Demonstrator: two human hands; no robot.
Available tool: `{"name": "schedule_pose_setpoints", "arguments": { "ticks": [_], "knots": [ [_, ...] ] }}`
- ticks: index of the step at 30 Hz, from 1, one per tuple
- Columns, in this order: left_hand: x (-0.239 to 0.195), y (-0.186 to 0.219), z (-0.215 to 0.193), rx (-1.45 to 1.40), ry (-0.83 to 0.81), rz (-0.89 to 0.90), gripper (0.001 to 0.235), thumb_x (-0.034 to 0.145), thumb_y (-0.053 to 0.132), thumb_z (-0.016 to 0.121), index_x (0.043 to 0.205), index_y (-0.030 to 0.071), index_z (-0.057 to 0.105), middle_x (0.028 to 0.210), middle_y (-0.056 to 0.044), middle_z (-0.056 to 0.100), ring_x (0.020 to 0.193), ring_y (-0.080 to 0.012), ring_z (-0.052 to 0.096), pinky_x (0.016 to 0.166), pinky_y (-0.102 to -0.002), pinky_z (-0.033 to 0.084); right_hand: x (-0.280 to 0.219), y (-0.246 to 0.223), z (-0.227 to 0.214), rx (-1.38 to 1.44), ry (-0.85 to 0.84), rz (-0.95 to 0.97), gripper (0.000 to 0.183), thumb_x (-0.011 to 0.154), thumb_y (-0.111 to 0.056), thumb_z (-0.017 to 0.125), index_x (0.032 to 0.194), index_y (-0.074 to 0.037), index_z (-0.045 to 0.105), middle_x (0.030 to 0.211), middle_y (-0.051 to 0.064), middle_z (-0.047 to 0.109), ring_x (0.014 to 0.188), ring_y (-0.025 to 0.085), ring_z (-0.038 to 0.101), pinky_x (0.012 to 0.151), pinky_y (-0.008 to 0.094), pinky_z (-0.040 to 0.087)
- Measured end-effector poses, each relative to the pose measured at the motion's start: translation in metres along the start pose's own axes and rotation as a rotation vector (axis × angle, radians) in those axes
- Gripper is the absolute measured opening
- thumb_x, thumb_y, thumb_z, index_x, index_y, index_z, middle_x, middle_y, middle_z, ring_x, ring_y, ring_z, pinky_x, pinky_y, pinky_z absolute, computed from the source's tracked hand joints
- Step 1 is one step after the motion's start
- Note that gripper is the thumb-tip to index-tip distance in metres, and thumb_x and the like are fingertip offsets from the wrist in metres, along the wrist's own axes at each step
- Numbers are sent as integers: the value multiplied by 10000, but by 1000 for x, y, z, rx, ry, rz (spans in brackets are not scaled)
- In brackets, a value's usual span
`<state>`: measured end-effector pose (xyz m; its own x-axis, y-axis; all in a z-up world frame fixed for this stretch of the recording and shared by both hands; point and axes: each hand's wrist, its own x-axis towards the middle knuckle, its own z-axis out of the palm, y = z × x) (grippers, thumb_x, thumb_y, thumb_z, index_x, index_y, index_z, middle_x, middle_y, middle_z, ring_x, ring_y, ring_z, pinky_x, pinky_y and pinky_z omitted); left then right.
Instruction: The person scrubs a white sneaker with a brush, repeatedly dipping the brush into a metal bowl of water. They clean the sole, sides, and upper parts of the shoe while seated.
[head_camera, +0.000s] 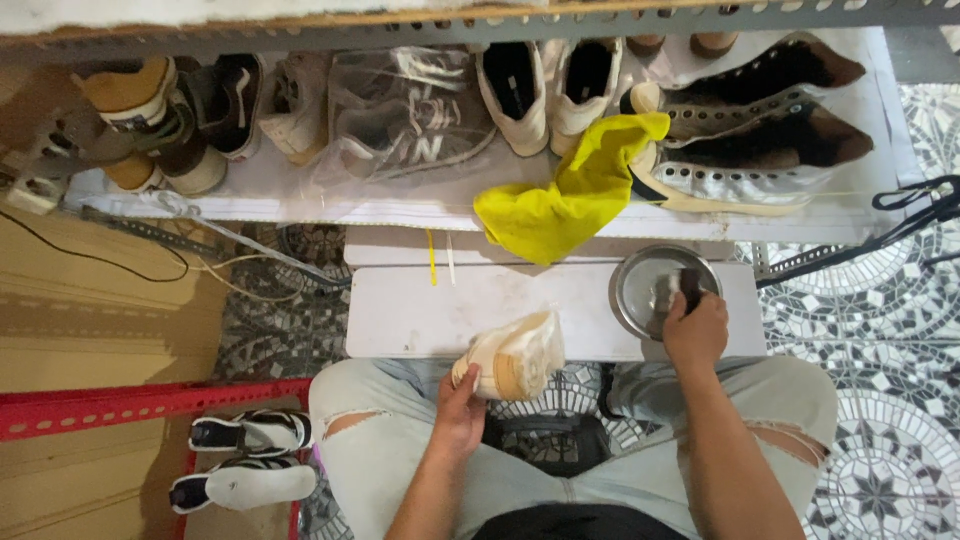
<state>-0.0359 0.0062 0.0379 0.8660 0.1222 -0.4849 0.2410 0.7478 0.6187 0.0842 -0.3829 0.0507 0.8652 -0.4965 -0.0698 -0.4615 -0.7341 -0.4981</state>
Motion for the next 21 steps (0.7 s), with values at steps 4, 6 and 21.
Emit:
{"name": "schedule_pose_setpoints", "arguments": {
  "ticks": [4, 6, 21],
  "knots": [
    [-4, 4, 10, -60, -72, -45, 717, 921, 202, 817, 1580, 11, 609, 1544, -207, 690, 1372, -349, 675, 1088, -461, 586, 1, 3, 5, 1, -42, 97, 637, 1198, -507, 519, 1375, 98, 612, 1254, 338, 706, 1130, 553, 693, 872, 652, 563],
    [6, -6, 1, -75, -67, -1, 752, 861, 247, 887, 1509, -51, 649, 1461, -202, 746, 1305, -319, 721, 1107, -446, 580, -7, -4, 2, 62, -107, 125, 605, 1190, -513, 495, 1308, 66, 624, 1228, 367, 739, 1125, 603, 689, 904, 675, 515],
    [34, -26, -21, -87, 197, -95, 309, 972, 250, 890, 1210, 69, 812, 1132, -155, 852, 977, -306, 846, 887, -493, 662, -146, -140, 17, -102, -446, -364, 618, 1148, -558, 335, 1354, -30, 582, 879, 262, 792, 838, 498, 819, 744, 595, 606]
  ]
}}
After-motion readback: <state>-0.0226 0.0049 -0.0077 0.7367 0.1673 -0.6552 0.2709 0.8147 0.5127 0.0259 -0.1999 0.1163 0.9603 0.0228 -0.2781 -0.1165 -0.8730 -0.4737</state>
